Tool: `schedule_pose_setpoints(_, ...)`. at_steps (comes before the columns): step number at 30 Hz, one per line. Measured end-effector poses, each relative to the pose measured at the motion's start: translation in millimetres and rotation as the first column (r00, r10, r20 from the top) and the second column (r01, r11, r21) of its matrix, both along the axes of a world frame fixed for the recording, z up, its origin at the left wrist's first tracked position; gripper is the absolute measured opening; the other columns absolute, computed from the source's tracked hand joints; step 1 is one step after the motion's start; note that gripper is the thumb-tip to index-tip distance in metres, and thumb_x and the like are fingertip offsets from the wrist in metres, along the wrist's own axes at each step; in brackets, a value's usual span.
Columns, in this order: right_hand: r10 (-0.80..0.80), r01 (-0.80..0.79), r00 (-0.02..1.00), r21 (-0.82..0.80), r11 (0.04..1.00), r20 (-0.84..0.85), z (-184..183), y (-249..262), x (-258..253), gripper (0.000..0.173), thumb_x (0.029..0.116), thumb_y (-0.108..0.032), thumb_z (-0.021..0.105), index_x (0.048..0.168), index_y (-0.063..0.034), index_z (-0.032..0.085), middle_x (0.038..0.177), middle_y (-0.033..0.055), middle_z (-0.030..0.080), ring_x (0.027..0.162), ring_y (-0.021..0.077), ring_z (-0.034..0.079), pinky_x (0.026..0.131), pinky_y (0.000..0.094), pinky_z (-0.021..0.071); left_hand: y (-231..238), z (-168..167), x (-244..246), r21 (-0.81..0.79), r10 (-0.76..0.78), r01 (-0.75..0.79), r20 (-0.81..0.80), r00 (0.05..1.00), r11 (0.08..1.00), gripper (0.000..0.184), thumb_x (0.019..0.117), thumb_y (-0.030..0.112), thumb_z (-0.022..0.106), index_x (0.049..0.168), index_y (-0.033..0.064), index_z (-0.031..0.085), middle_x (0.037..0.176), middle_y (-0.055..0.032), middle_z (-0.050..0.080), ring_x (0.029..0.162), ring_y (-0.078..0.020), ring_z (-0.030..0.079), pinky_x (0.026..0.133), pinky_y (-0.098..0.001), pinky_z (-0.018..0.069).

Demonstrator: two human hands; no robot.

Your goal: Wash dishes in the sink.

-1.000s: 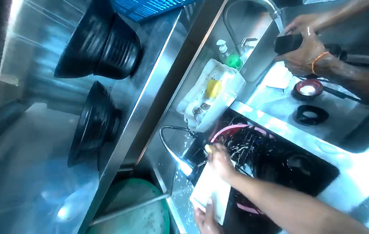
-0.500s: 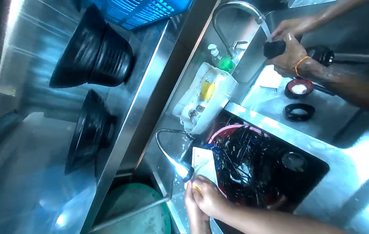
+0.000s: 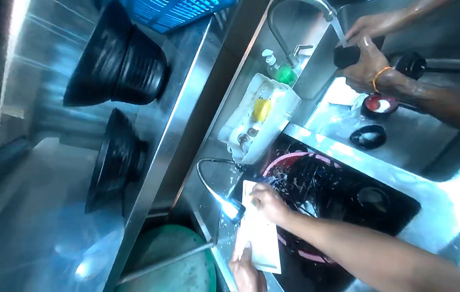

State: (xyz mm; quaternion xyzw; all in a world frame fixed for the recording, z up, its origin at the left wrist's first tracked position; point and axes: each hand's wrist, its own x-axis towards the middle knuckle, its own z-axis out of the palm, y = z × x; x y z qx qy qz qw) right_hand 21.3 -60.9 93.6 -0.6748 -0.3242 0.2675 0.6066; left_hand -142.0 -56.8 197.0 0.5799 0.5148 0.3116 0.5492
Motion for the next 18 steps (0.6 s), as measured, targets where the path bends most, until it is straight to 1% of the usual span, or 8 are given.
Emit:
schedule_pose_setpoints(2,0.041,-0.042,0.999,0.072,0.997,0.013,-1.8,-5.7,-7.3,0.027,0.0993,-0.017,0.053,0.109,-0.0092,0.078,0.118,0.0094,0.07,0.118,0.0239,0.062,0.106,0.0412,0.049,1.1,-2.6,-2.0,-0.007,0.005,-0.005,0.004,1.0,1.0,0.03,0.098,-0.006,0.051,0.127,-0.0082,0.061,0.1,-0.0169,0.074,0.083,-0.0202,0.074,0.075,-0.0381,0.0639)
schedule_pose_setpoints(5,0.0,-0.003,0.996,-0.033,0.999,-0.092,-5.0,-2.1,2.3,0.025,0.0993,-0.017,0.055,0.107,-0.0084,0.078,0.117,0.0092,0.07,0.118,0.0236,0.063,0.107,0.0426,0.049,-3.8,-2.7,-2.7,0.004,-0.035,0.035,-0.024,0.999,0.999,0.036,0.0967,-0.007,0.051,0.132,-0.0084,0.06,0.112,-0.0173,0.073,0.091,-0.0192,0.074,0.082,-0.0359,0.0622)
schedule_pose_setpoints(8,0.062,-0.06,0.997,0.046,0.997,-0.043,2.9,-6.1,-7.9,0.028,0.0989,-0.016,0.052,0.106,-0.007,0.077,0.119,0.0099,0.069,0.118,0.0242,0.061,0.106,0.0413,0.0479,-1.7,-2.6,-2.5,0.003,-0.02,0.02,-0.013,1.0,1.0,0.037,0.0968,-0.007,0.051,0.133,-0.008,0.059,0.108,-0.017,0.073,0.089,-0.0192,0.074,0.079,-0.0361,0.0631)
schedule_pose_setpoints(10,0.037,-0.038,0.996,-0.005,0.999,-0.086,-5.7,-5.7,1.6,0.023,0.0989,-0.013,0.057,0.106,-0.0051,0.077,0.118,0.0125,0.07,0.116,0.0261,0.064,0.106,0.0441,0.05,-8.5,-3.5,-6.6,-0.001,-0.044,0.044,-0.012,0.999,0.999,0.039,0.096,-0.008,0.052,0.134,-0.0085,0.059,0.11,-0.0184,0.073,0.09,-0.0208,0.074,0.08,-0.0368,0.0631)
schedule_pose_setpoints(12,0.007,-0.015,0.993,-0.07,0.997,-0.115,-6.0,1.3,13.1,0.023,0.0978,-0.014,0.057,0.106,-0.0071,0.077,0.118,0.0102,0.07,0.117,0.0242,0.064,0.106,0.0437,0.0501,-11.7,-2.0,-2.8,0.013,-0.064,0.064,-0.009,0.998,0.998,0.042,0.0945,-0.009,0.051,0.136,-0.0088,0.058,0.113,-0.0181,0.073,0.092,-0.0192,0.074,0.082,-0.0354,0.0626)
schedule_pose_setpoints(14,0.097,-0.094,0.99,0.038,0.995,-0.104,8.7,-5.4,3.5,0.026,0.0989,-0.013,0.054,0.107,-0.0062,0.077,0.12,0.0109,0.069,0.121,0.025,0.06,0.109,0.0425,0.0472,-8.4,-2.1,-1.9,0.01,-0.042,0.042,0.008,0.999,0.999,0.041,0.0952,-0.009,0.05,0.135,-0.0086,0.057,0.11,-0.0181,0.072,0.089,-0.0198,0.074,0.079,-0.0372,0.0634)
schedule_pose_setpoints(16,0.152,-0.145,0.983,0.071,0.987,-0.1,10.8,-12.7,1.6,0.029,0.0998,-0.013,0.051,0.11,-0.0064,0.077,0.121,0.0103,0.068,0.121,0.0235,0.06,0.108,0.0405,0.0467,-7.6,-2.5,-3.0,0.004,-0.048,0.048,0.006,0.999,0.999,0.038,0.096,-0.008,0.05,0.133,-0.0084,0.058,0.11,-0.0181,0.073,0.089,-0.0206,0.074,0.078,-0.038,0.0635)
schedule_pose_setpoints(18,0.064,-0.063,0.989,0.011,0.998,-0.132,0.3,-7.0,16.9,0.025,0.0999,-0.012,0.054,0.107,-0.0045,0.077,0.118,0.0125,0.069,0.116,0.0249,0.064,0.105,0.0431,0.0504,-9.5,0.4,-4.2,0.018,-0.088,0.089,-0.008,0.996,0.996,0.041,0.0948,-0.009,0.05,0.135,-0.009,0.058,0.112,-0.0182,0.073,0.091,-0.0201,0.074,0.081,-0.0369,0.0632)
